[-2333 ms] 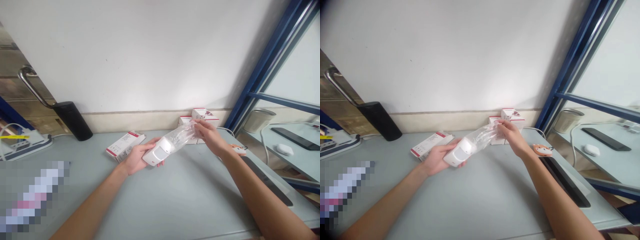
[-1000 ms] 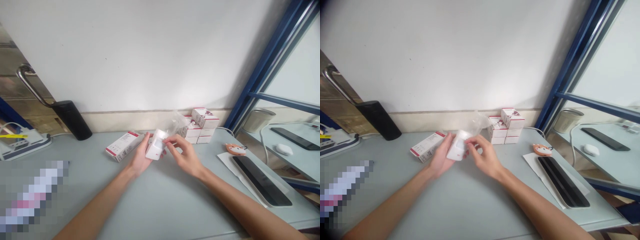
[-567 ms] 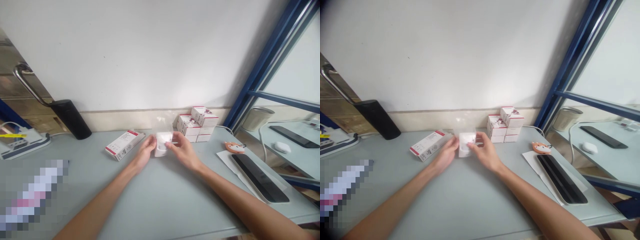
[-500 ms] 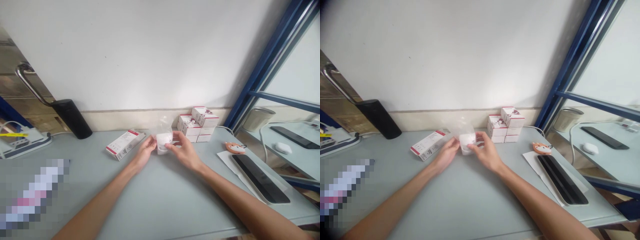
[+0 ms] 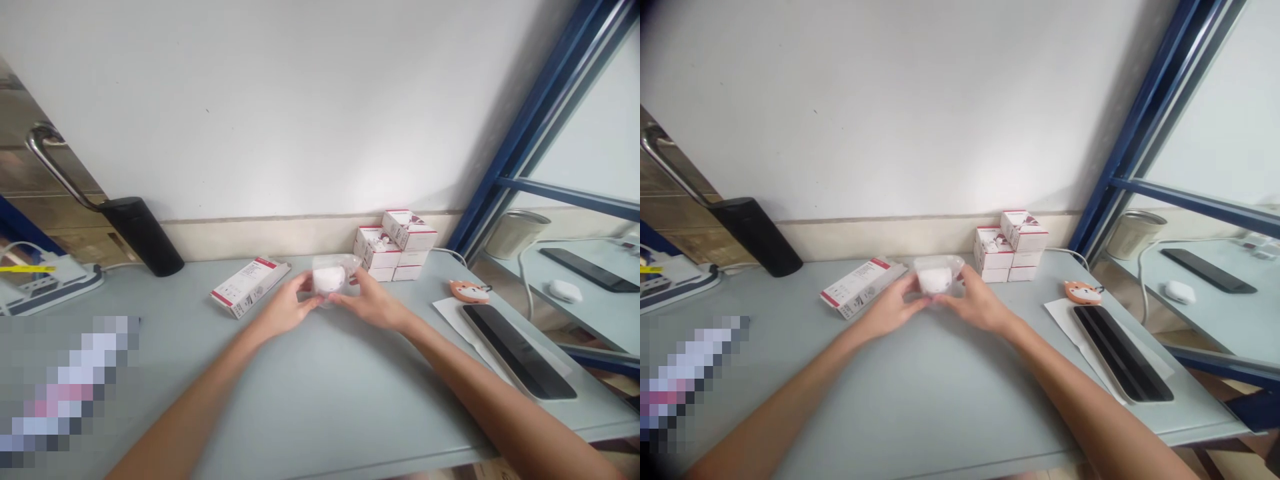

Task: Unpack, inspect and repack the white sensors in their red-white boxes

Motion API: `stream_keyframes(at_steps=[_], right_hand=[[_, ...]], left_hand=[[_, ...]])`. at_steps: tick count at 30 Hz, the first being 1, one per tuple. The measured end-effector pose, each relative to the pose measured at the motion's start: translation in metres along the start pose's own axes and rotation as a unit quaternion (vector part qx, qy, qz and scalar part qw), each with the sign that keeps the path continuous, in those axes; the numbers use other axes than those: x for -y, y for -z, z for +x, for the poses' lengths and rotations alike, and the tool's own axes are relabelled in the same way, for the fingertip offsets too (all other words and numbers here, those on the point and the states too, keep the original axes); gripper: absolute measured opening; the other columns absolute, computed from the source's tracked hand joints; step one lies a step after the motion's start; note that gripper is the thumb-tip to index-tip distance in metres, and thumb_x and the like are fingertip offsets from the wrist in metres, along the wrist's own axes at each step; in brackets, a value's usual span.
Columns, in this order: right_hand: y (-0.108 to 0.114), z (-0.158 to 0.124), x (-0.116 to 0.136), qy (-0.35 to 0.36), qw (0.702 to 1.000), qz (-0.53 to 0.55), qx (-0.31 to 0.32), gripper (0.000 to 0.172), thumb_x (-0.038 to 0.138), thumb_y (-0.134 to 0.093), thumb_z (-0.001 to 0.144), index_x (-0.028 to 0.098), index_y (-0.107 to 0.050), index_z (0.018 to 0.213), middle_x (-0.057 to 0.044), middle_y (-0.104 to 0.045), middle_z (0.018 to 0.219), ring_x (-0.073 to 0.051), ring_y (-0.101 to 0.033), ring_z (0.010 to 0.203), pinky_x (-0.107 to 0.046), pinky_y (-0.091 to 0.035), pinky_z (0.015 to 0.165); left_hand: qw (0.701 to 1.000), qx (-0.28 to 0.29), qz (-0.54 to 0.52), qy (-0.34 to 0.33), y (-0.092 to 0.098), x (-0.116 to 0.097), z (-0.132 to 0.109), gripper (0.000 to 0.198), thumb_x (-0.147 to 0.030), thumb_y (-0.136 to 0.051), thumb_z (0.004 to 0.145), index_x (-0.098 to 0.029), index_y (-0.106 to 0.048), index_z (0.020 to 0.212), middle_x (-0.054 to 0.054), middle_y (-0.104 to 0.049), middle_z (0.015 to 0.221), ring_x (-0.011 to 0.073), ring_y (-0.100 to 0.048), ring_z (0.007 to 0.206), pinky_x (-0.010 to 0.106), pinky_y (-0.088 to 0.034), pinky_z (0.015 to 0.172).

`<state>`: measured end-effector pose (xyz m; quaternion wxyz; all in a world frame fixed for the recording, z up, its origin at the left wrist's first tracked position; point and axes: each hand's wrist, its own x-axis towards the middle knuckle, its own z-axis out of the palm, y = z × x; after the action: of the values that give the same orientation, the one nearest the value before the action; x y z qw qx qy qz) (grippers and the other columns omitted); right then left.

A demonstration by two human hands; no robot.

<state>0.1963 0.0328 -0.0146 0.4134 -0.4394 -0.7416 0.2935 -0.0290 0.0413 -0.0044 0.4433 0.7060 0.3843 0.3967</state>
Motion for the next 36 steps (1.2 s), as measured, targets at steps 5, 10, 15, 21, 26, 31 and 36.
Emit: stream_keyframes(at_steps=[5, 10, 15, 21, 26, 31, 36], right_hand=[[-0.003, 0.001, 0.000, -0.005, 0.999, -0.037, 0.030, 0.025, 0.041, -0.065, 0.099, 0.022, -0.066, 0.115, -0.007, -0.072, 0.111, -0.024, -0.065, 0.099, -0.041, -0.050, 0.090], [-0.013, -0.003, -0.003, 0.023, 0.996, -0.087, 0.027, 0.022, 0.038, -0.069, 0.098, 0.022, -0.067, 0.113, -0.008, -0.068, 0.113, -0.027, -0.062, 0.106, -0.044, -0.050, 0.095], [-0.018, -0.005, -0.007, 0.003, 0.988, -0.153, 0.026, 0.027, 0.037, -0.080, 0.088, 0.021, -0.070, 0.107, -0.010, -0.065, 0.106, -0.030, -0.059, 0.103, -0.049, -0.051, 0.093], [-0.014, 0.000, 0.001, -0.078, 0.993, 0.087, 0.019, 0.040, 0.042, -0.069, 0.094, 0.021, -0.060, 0.127, -0.001, -0.069, 0.092, -0.019, -0.063, 0.080, -0.037, -0.052, 0.078], [-0.011, 0.004, 0.010, -0.076, 0.977, 0.188, -0.067, 0.033, 0.038, -0.063, 0.092, 0.022, -0.060, 0.121, 0.002, -0.062, 0.084, -0.015, -0.059, 0.073, -0.031, -0.049, 0.069], [-0.013, 0.002, 0.018, -0.112, 0.937, 0.318, -0.093, 0.044, 0.035, -0.063, 0.090, 0.027, -0.052, 0.132, -0.003, -0.062, 0.109, -0.020, -0.069, 0.093, -0.036, -0.059, 0.080], [-0.026, -0.006, 0.031, -0.197, 0.904, 0.377, -0.032, 0.055, 0.055, -0.072, 0.091, 0.027, -0.042, 0.128, -0.007, -0.067, 0.111, -0.021, -0.074, 0.083, -0.040, -0.064, 0.072]], left_hand=[[0.999, 0.010, 0.018, 0.027, -0.002, 0.001, -0.003, 0.049, -0.038, -0.082, 0.084, -0.025, -0.070, 0.130, 0.012, -0.072, 0.133, 0.0334, -0.069, 0.121, 0.047, -0.052, 0.107], [0.998, -0.018, -0.067, 0.003, -0.005, 0.006, 0.003, 0.055, -0.038, -0.085, 0.083, -0.022, -0.065, 0.131, 0.014, -0.070, 0.138, 0.0317, -0.066, 0.129, 0.048, -0.048, 0.114], [0.997, 0.001, -0.078, 0.028, -0.004, 0.013, 0.005, 0.053, -0.042, -0.088, 0.080, -0.020, -0.067, 0.124, 0.015, -0.073, 0.132, 0.0320, -0.069, 0.123, 0.047, -0.051, 0.109], [0.971, -0.084, -0.203, 0.093, -0.001, 0.005, 0.005, 0.049, -0.053, -0.076, 0.091, -0.019, -0.067, 0.125, 0.014, -0.075, 0.125, 0.0294, -0.072, 0.116, 0.044, -0.055, 0.102], [0.921, -0.109, -0.359, 0.104, 0.001, -0.007, 0.007, 0.039, -0.042, -0.077, 0.093, -0.021, -0.067, 0.124, 0.011, -0.073, 0.130, 0.0224, -0.072, 0.114, 0.038, -0.058, 0.101], [0.895, -0.132, -0.412, 0.105, -0.004, -0.014, 0.006, 0.035, -0.033, -0.078, 0.092, -0.021, -0.067, 0.124, 0.009, -0.073, 0.131, 0.0196, -0.071, 0.116, 0.034, -0.058, 0.101], [0.923, -0.109, -0.366, 0.054, -0.010, -0.012, 0.004, 0.049, -0.029, -0.082, 0.088, -0.022, -0.061, 0.132, 0.011, -0.072, 0.131, 0.0240, -0.071, 0.116, 0.039, -0.058, 0.100]])
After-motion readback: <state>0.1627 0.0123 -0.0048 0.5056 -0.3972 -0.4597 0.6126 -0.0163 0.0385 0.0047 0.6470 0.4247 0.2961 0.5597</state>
